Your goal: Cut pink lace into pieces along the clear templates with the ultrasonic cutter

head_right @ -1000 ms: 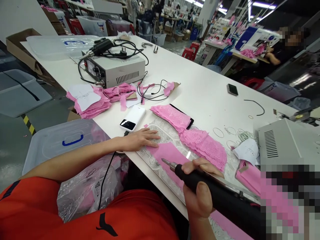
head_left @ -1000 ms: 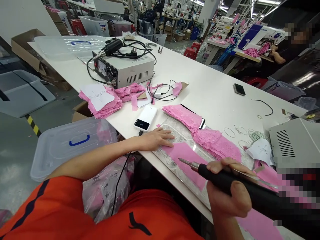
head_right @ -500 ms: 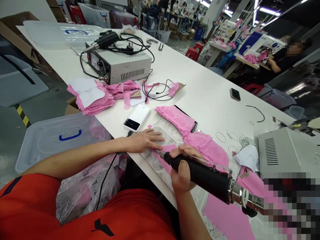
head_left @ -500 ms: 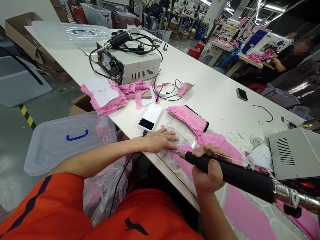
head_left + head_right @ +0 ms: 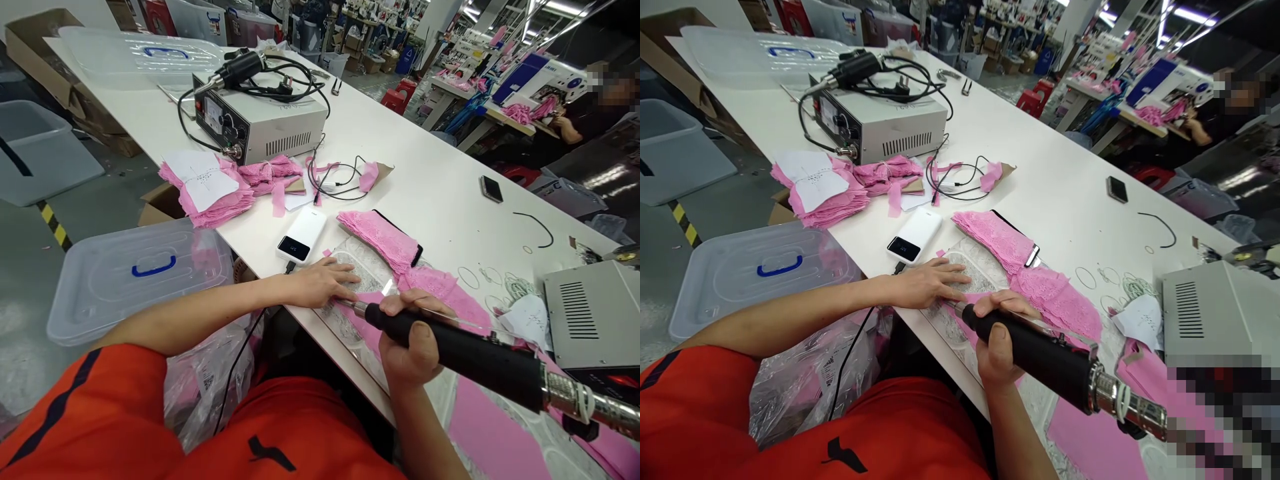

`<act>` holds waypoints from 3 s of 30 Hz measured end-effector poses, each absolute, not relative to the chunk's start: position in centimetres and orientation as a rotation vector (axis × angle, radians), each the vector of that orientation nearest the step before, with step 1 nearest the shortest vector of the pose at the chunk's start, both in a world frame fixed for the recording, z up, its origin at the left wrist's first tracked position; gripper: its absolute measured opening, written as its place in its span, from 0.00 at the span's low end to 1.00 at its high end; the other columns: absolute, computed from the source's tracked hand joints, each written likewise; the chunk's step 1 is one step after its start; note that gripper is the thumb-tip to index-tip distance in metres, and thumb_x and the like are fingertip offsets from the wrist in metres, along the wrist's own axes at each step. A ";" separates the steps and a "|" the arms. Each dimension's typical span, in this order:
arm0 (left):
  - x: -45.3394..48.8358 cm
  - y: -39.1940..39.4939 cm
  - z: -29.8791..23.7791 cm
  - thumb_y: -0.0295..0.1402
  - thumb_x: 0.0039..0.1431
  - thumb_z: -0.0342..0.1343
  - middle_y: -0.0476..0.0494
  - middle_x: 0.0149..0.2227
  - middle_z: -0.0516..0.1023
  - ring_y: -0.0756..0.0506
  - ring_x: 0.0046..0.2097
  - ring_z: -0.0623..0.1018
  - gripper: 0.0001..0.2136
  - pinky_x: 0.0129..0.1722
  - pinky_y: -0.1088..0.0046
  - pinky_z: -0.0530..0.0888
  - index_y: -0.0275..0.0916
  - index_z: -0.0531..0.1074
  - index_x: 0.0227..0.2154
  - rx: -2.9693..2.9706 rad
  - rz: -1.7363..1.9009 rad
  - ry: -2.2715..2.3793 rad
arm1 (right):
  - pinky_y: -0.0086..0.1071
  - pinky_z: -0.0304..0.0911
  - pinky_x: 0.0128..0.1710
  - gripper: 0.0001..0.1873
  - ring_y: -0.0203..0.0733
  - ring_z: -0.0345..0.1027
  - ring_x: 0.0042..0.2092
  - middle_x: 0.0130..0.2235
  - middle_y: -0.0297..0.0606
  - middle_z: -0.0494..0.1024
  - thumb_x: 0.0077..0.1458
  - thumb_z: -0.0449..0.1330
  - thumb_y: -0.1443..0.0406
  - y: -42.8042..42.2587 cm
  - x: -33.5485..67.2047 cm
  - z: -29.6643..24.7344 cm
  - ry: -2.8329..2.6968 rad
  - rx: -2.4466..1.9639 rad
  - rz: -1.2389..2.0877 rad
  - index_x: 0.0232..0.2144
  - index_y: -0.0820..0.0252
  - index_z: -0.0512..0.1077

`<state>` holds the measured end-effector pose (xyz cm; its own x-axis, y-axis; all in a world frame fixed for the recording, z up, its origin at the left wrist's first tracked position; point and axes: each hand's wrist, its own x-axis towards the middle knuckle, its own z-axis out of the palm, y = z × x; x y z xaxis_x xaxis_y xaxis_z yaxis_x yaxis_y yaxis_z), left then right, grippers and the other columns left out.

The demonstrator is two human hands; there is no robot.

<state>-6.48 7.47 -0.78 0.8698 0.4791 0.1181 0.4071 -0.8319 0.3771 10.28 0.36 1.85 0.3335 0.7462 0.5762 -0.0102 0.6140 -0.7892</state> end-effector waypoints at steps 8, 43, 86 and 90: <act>-6.4 7.5 -0.7 0.19 0.57 0.49 0.45 0.63 0.63 0.37 0.66 0.57 0.24 0.62 0.50 0.56 0.50 0.71 0.53 2.735 0.239 0.685 | 0.38 0.63 0.33 0.08 0.37 0.64 0.29 0.30 0.31 0.69 0.49 0.57 0.63 0.4 10.4 1.7 -1.137 -0.724 0.603 0.34 0.57 0.66; -7.5 4.1 -1.9 0.26 0.64 0.46 0.41 0.51 0.77 0.41 0.55 0.72 0.14 0.57 0.60 0.63 0.35 0.71 0.49 2.931 0.825 0.490 | 0.36 0.64 0.33 0.05 0.34 0.67 0.27 0.32 0.31 0.71 0.48 0.58 0.66 1.8 16.2 3.8 -0.877 -0.914 0.350 0.31 0.59 0.68; -8.6 2.1 -2.0 0.31 0.65 0.51 0.38 0.51 0.76 0.41 0.57 0.71 0.13 0.60 0.56 0.64 0.36 0.69 0.51 2.933 0.916 0.669 | 0.35 0.66 0.31 0.03 0.34 0.68 0.28 0.32 0.30 0.71 0.48 0.58 0.67 1.6 14.5 3.4 -0.970 -0.872 0.515 0.30 0.58 0.68; -8.8 1.9 -2.3 0.31 0.65 0.51 0.37 0.52 0.76 0.41 0.57 0.71 0.13 0.60 0.56 0.64 0.36 0.69 0.51 2.945 0.931 0.668 | 0.36 0.66 0.31 0.03 0.33 0.67 0.28 0.32 0.30 0.70 0.48 0.58 0.66 1.6 14.4 3.3 -0.970 -0.880 0.524 0.30 0.58 0.68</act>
